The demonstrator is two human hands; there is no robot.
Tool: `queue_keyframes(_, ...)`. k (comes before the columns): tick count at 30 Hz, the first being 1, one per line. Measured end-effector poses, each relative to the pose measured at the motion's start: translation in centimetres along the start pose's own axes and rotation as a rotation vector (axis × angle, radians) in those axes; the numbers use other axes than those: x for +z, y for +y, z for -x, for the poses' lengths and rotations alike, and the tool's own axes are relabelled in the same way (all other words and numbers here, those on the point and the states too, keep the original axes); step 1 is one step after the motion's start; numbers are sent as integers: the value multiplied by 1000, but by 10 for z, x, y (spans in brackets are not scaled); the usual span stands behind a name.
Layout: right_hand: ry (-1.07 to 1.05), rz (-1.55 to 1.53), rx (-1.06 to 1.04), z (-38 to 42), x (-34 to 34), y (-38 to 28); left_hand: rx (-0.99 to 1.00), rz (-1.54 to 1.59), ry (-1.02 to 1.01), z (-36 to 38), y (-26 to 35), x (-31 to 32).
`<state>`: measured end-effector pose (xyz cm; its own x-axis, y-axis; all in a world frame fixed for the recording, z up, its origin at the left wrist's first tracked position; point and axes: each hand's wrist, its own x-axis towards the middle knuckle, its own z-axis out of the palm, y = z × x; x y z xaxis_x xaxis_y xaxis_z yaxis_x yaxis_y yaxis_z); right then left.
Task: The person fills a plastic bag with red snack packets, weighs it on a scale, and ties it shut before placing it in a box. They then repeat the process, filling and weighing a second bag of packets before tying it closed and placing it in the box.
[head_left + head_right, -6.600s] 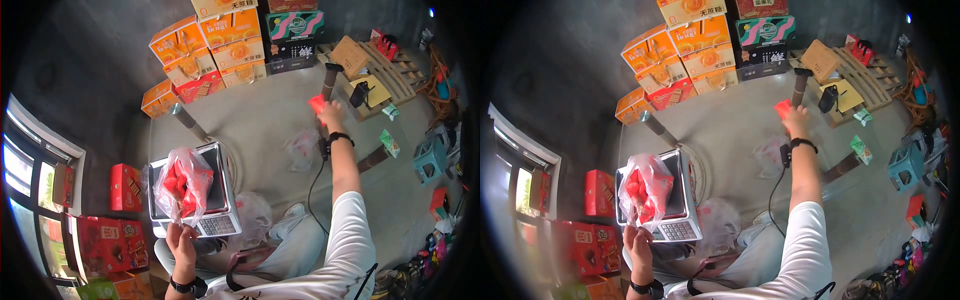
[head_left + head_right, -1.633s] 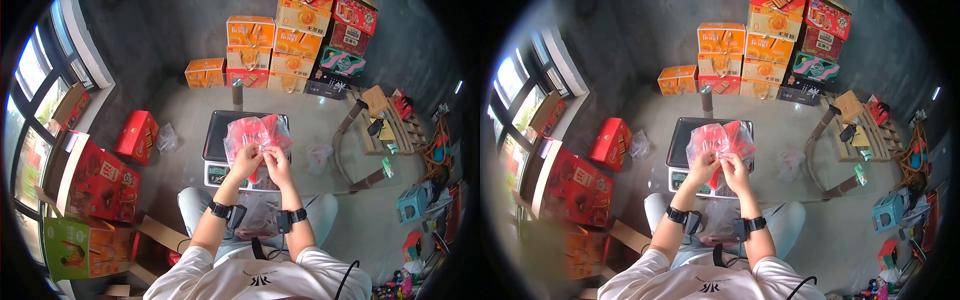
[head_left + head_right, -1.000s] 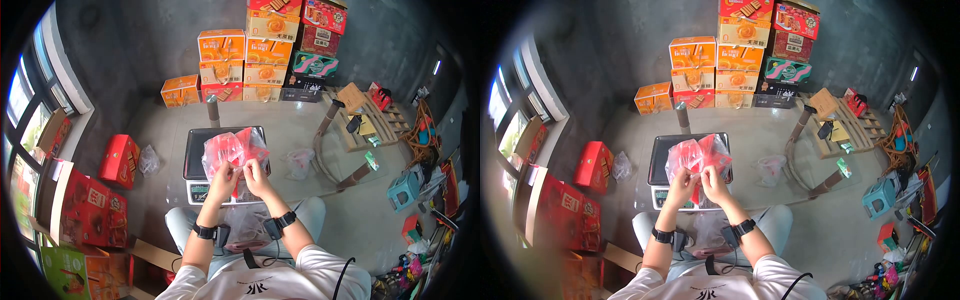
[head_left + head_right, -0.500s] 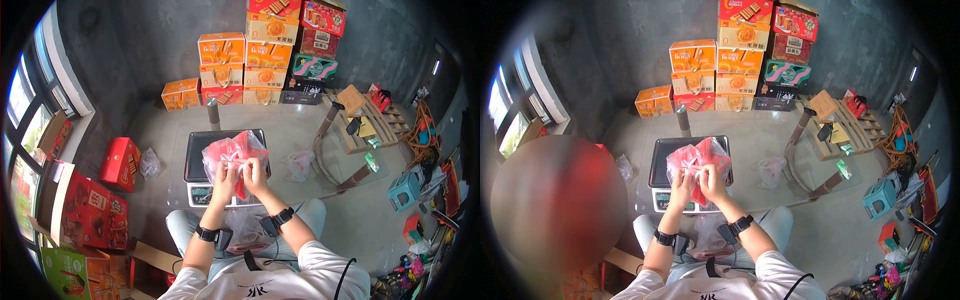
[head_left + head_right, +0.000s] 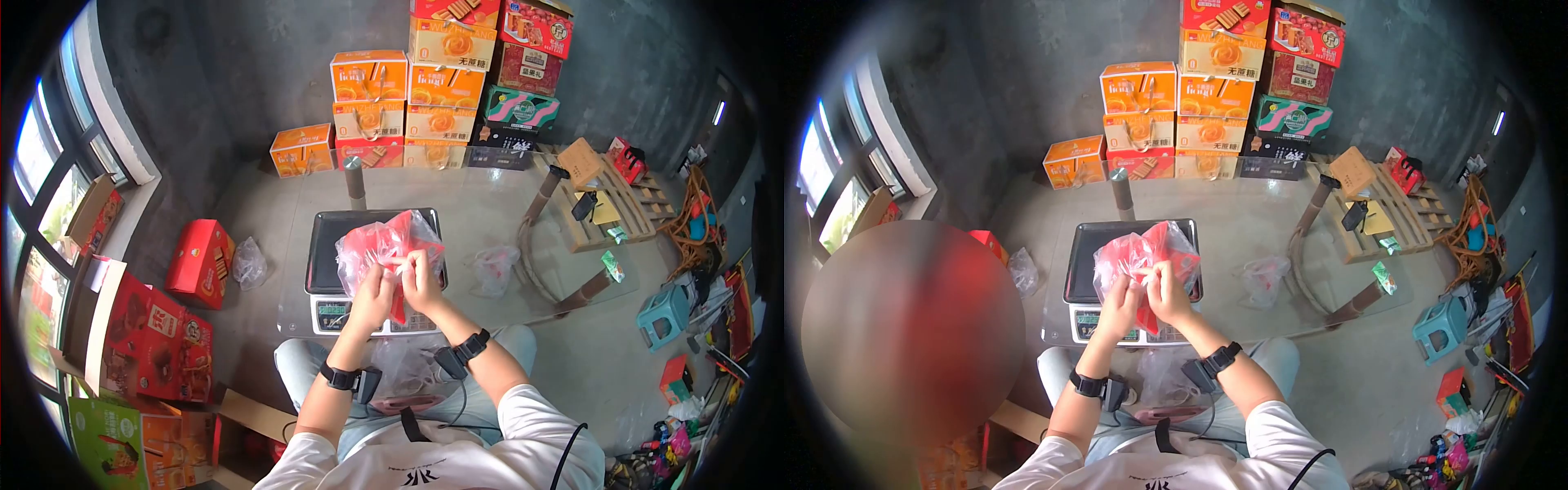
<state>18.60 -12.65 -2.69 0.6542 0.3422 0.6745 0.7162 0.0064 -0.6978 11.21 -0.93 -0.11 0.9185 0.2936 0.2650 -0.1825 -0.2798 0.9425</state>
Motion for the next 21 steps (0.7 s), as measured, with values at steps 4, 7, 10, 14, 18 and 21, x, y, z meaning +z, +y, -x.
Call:
queue_keyframes(4,-34,-7,80,-7,0,-1,242,-403,-27,3,19,-12)
queue_keyframes(7,-56,28,180,-5,-1,4,457,-590,44,2,19,-16)
queue_keyframes(10,-79,55,413,-6,-3,3,528,-703,10,-2,10,-17)
queue_keyframes(14,-161,42,552,-11,-16,3,552,-583,15,-2,6,-6)
queue_keyframes(18,-470,92,584,-16,-27,-5,206,-462,-102,3,-3,4)
queue_keyframes(21,-547,96,547,-18,-31,-14,214,-468,-96,1,-7,4)
